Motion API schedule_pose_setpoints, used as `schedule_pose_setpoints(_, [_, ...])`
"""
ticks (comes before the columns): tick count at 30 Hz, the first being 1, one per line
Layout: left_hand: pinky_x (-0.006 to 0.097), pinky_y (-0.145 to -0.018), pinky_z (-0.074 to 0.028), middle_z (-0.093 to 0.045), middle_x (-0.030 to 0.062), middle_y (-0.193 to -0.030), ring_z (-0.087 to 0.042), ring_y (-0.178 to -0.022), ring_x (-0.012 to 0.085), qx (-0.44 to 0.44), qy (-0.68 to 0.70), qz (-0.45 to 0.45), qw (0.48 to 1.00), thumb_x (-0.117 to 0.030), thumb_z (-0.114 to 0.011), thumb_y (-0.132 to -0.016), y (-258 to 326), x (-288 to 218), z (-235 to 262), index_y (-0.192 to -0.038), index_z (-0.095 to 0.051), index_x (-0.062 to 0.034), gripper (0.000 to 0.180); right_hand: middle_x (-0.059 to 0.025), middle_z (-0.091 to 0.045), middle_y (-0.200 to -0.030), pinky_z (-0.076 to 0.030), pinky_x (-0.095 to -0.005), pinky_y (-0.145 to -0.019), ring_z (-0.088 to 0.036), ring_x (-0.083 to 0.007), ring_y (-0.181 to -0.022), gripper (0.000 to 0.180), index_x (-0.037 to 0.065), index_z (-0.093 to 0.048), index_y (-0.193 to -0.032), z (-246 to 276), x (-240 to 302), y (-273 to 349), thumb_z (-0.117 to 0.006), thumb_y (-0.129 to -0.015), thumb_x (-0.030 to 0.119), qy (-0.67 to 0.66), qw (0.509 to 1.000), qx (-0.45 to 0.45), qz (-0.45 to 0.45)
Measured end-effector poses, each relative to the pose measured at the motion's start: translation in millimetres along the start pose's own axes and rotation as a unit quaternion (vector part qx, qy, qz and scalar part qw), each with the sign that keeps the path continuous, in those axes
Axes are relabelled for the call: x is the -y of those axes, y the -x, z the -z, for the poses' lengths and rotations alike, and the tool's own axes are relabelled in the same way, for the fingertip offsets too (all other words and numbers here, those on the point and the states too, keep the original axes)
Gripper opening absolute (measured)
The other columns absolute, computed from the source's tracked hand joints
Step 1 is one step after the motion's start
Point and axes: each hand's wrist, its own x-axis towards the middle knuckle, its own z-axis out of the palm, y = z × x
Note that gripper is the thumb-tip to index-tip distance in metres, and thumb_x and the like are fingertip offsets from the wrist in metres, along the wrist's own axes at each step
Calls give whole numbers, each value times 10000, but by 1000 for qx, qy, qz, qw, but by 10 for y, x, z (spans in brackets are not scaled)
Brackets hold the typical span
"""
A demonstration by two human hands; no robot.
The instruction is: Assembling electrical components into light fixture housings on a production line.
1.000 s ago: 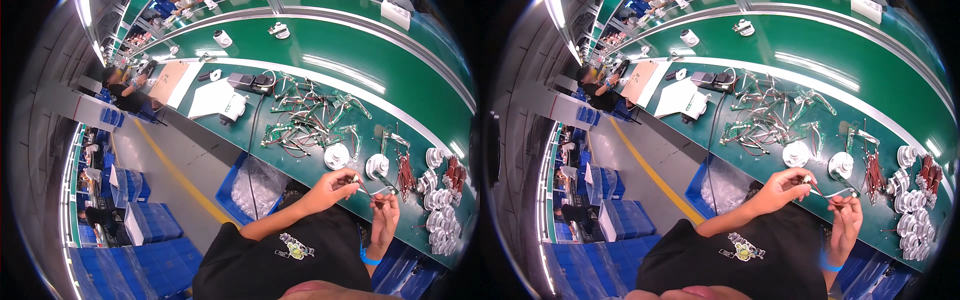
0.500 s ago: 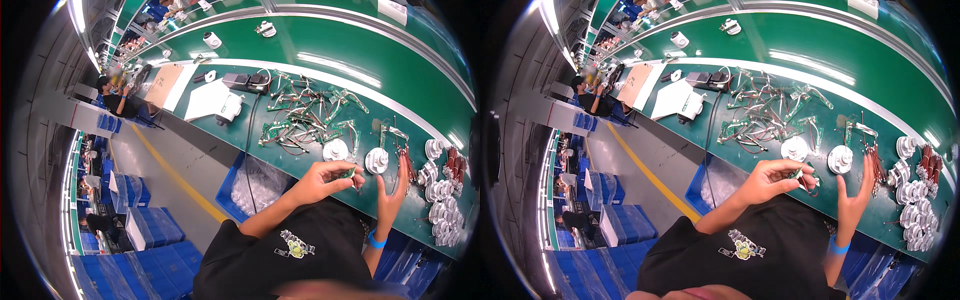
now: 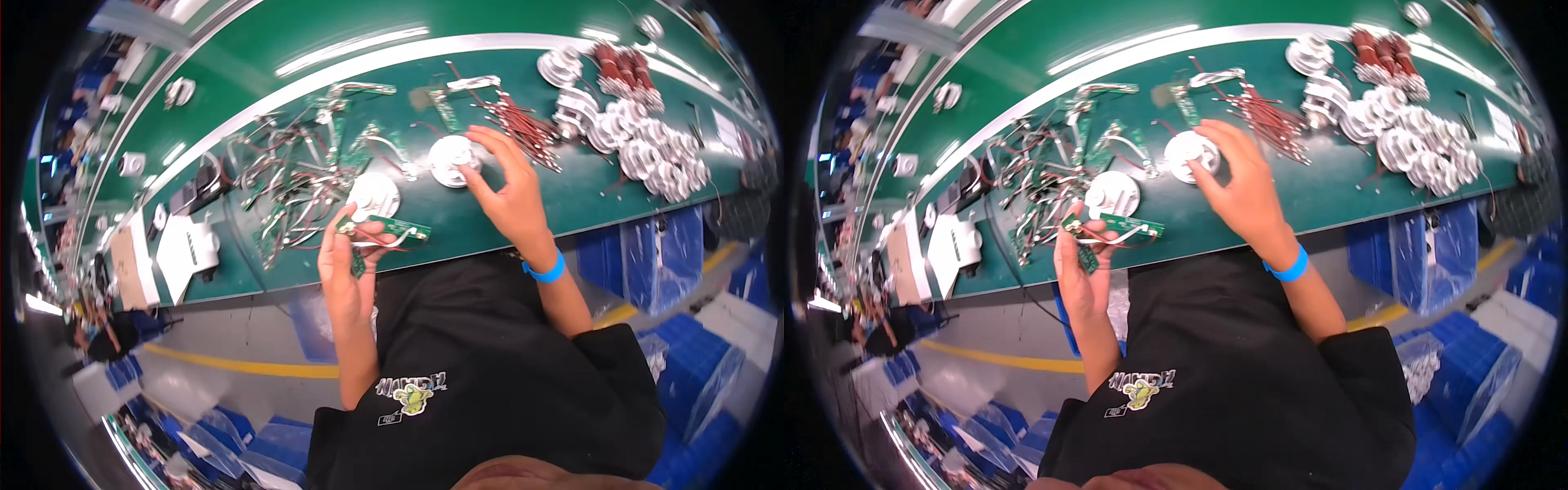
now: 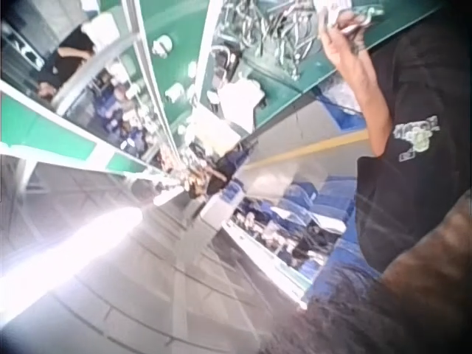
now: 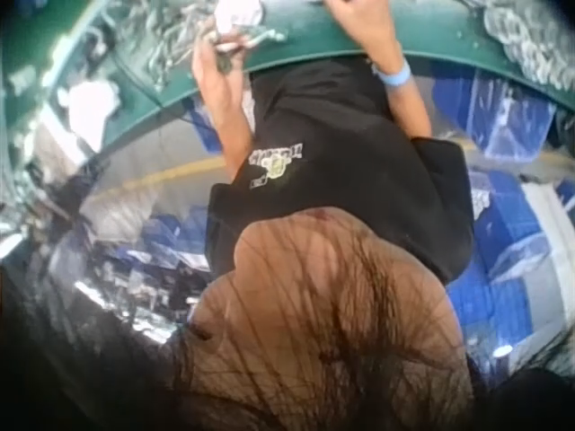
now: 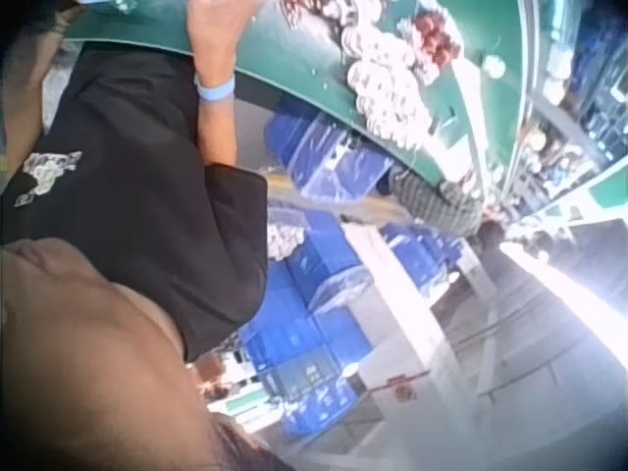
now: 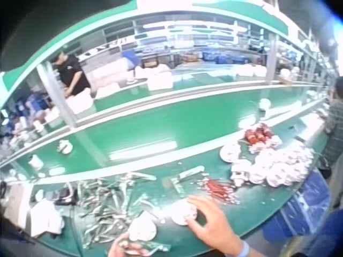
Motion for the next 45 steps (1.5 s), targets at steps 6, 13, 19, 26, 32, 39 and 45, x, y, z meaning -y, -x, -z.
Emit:
schedule_pose_setpoints(6, [419, -889, -533, -662, 196, -1082, -678, -926, 266, 17, -1, 43, 999, -270, -478, -1024, -42, 47, -33, -1370, -411, 50, 476, -153, -638, -1196, -463, -354, -948, -607, -283, -1123, 371, 21, -619, -1185, 116, 29, -2, -708, -832, 96, 12, 1000, 2, -17])
schedule_pose_setpoints(13, [427, -905, -524, -641, 227, -1131, -671, -977, 300, 12, -5, 49, 999, -212, -435, -1027, 125, 10, -147, -1364, -431, 46, 425, -156, -706, -934, -513, -428, -740, -665, -343, -835, 274, 37, -651, -1069, -173, 206, -559, -679, -867, 219, 119, 988, 60, 80])
schedule_pose_setpoints(19, [420, -920, -515, -628, 230, -1155, -661, -995, 294, -15, 30, 53, 998, -242, -385, -1039, 126, -47, 19, -1369, -418, 39, 434, -151, -704, -846, -530, -425, -706, -680, -347, -796, 206, 56, -692, -991, -476, 41, -745, -646, -859, 208, 261, 951, 163, 21])
schedule_pose_setpoints(26, [402, -913, -524, -642, 176, -1126, -666, -972, 255, 14, 42, 83, 996, -250, -432, -1038, 103, 28, 10, -1351, -454, 9, 407, -97, -695, -1015, -509, -275, -834, -656, -158, -940, 210, -34, -664, -1084, -197, 24, -700, -648, -907, 78, -181, 967, 157, -88])
schedule_pose_setpoints(32, [344, -882, -513, -651, 133, -1069, -664, -931, 198, 61, 33, 98, 993, -297, -468, -1023, 81, 65, -141, -1340, -484, -9, 429, -79, -673, -1011, -477, -271, -879, -631, -145, -934, 171, -27, -661, -1071, 118, -63, -515, -635, -925, 60, -281, 951, 94, -89])
schedule_pose_setpoints(39, [353, -869, -526, -657, 146, -1038, -667, -906, 218, 78, 9, 106, 991, -265, -456, -1026, -4, 17, -298, -1314, -501, 24, 411, -78, -675, -998, -481, -271, -862, -620, -141, -939, 166, -13, -678, -1021, 238, 206, -305, -673, -879, 73, -306, 944, 27, -116])
schedule_pose_setpoints(45, [373, -829, -532, -654, 169, -1020, -653, -827, 233, -26, -38, 104, 993, -253, -407, -1023, 26, 35, -213, -1333, -465, 52, 439, -79, -665, -981, -521, -259, -789, -635, -132, -896, 247, -34, -640, -1069, 168, 302, -310, -704, -831, -20, -459, 871, 52, -168])
